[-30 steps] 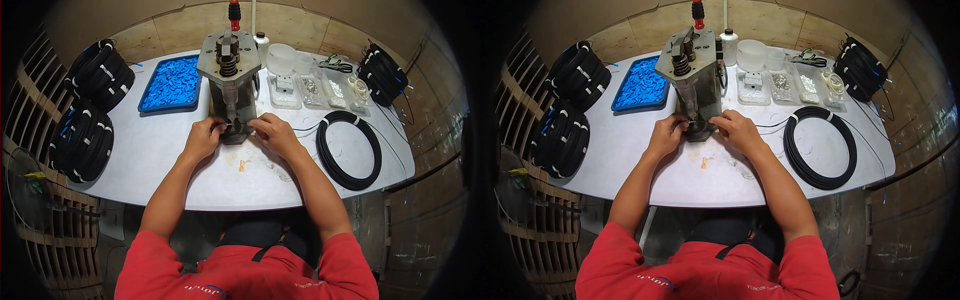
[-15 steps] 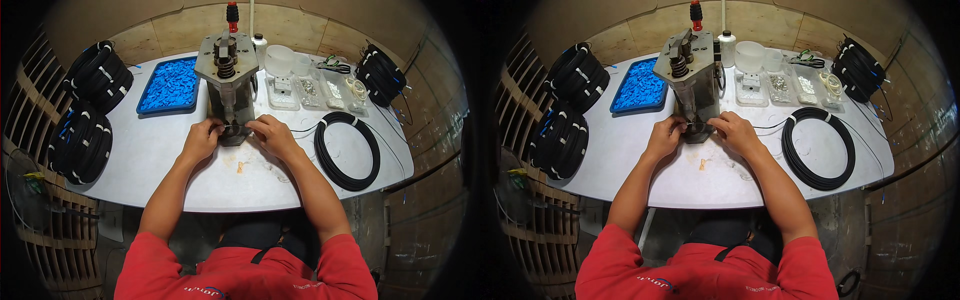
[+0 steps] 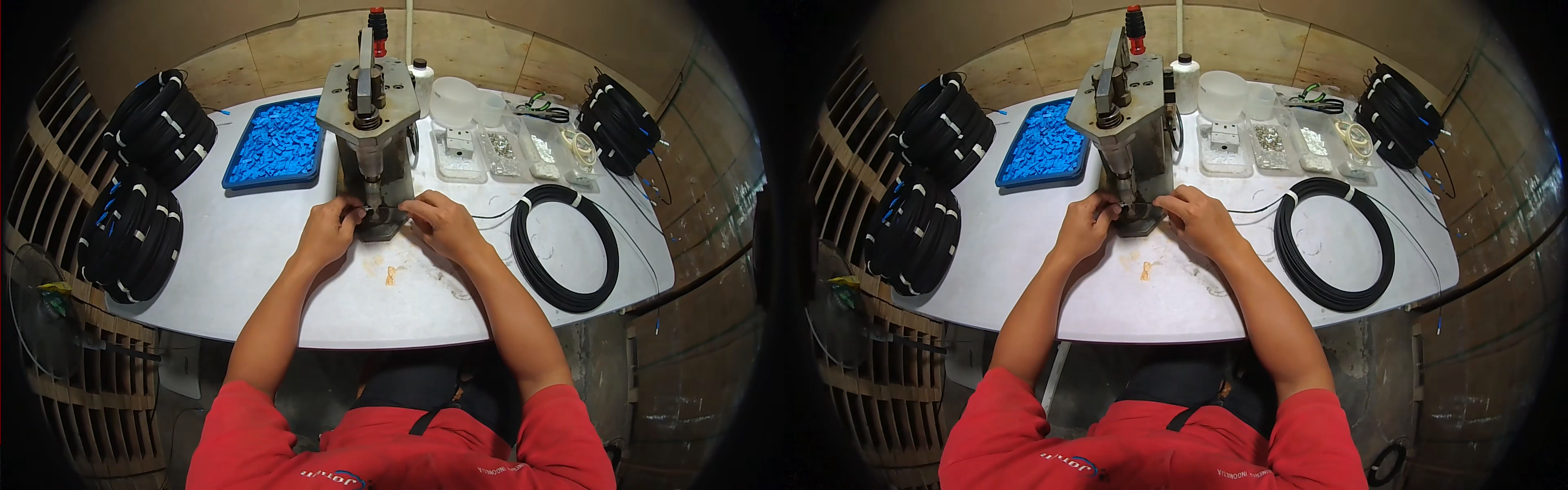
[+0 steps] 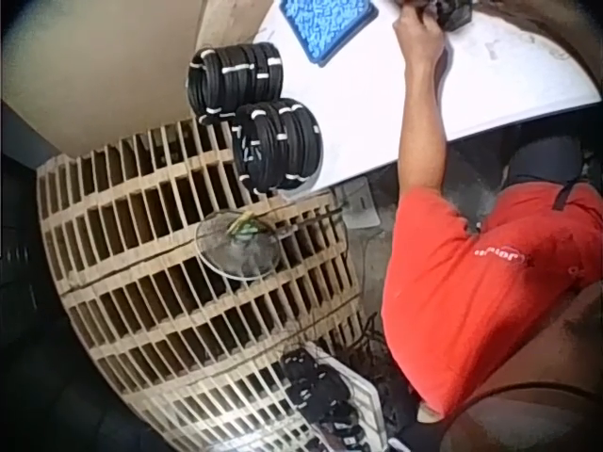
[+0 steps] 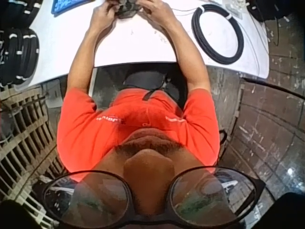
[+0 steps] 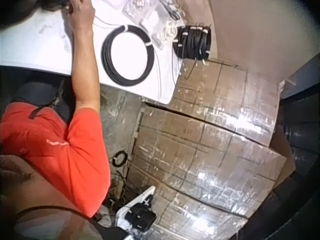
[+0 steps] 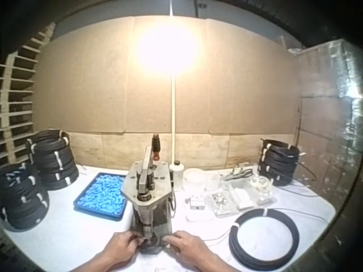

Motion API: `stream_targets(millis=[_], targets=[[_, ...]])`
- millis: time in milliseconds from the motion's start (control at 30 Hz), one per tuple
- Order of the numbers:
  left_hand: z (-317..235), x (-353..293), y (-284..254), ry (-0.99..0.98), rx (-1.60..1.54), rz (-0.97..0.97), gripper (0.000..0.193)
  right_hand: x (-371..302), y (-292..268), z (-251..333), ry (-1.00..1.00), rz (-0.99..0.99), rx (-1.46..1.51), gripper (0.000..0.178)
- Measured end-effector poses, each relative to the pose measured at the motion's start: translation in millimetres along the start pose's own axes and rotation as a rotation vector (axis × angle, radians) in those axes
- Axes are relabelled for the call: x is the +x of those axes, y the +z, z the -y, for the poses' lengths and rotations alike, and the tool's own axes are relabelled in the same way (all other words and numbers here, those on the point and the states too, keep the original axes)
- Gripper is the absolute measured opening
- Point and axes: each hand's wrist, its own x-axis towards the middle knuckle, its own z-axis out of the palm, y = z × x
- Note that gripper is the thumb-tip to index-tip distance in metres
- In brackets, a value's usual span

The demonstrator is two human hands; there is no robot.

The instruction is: Assembling cable harnesses by taping wire coils and crimping connectors using an industrial crimping machine.

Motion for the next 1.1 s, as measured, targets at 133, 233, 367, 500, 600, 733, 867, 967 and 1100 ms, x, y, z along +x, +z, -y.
stream_targets(millis=[133,233,367,500,600,733,867,967,1100], targets=[[0,0,1,0.024,0.005,-0.021,0.016,0,2,0,-0.018,-0.033,-0.027,0.031],[0,0,0,0.011,0.007,0.0,0.016,1,6,1,-0.027,-0.075,-0.021,0.029],[-2,0,0,0.018,0.025,-0.005,0.015,1,8,-1,-0.008,-0.051,-0.019,0.028],[-2,0,-2,0.011,0.051,-0.001,0.015,2,9,-1,0.04,-0.088,-0.034,0.015],[-3,1,-2,0.005,0.055,0.017,0.015,1,6,-1,0.059,-0.096,-0.025,0.012],[-3,0,-2,0.012,0.043,0.006,0.015,0,9,-3,0.025,-0.098,-0.017,0.013],[-2,1,-2,-0.003,0.031,0.018,0.015,0,11,-2,0.01,-0.126,-0.012,0.015],[0,1,-2,-0.003,0.032,0.02,0.015,0,11,-3,-0.006,-0.127,-0.02,0.018],[0,0,-2,-0.001,0.026,0.003,0.017,0,11,-2,-0.011,-0.132,-0.019,0.017]])
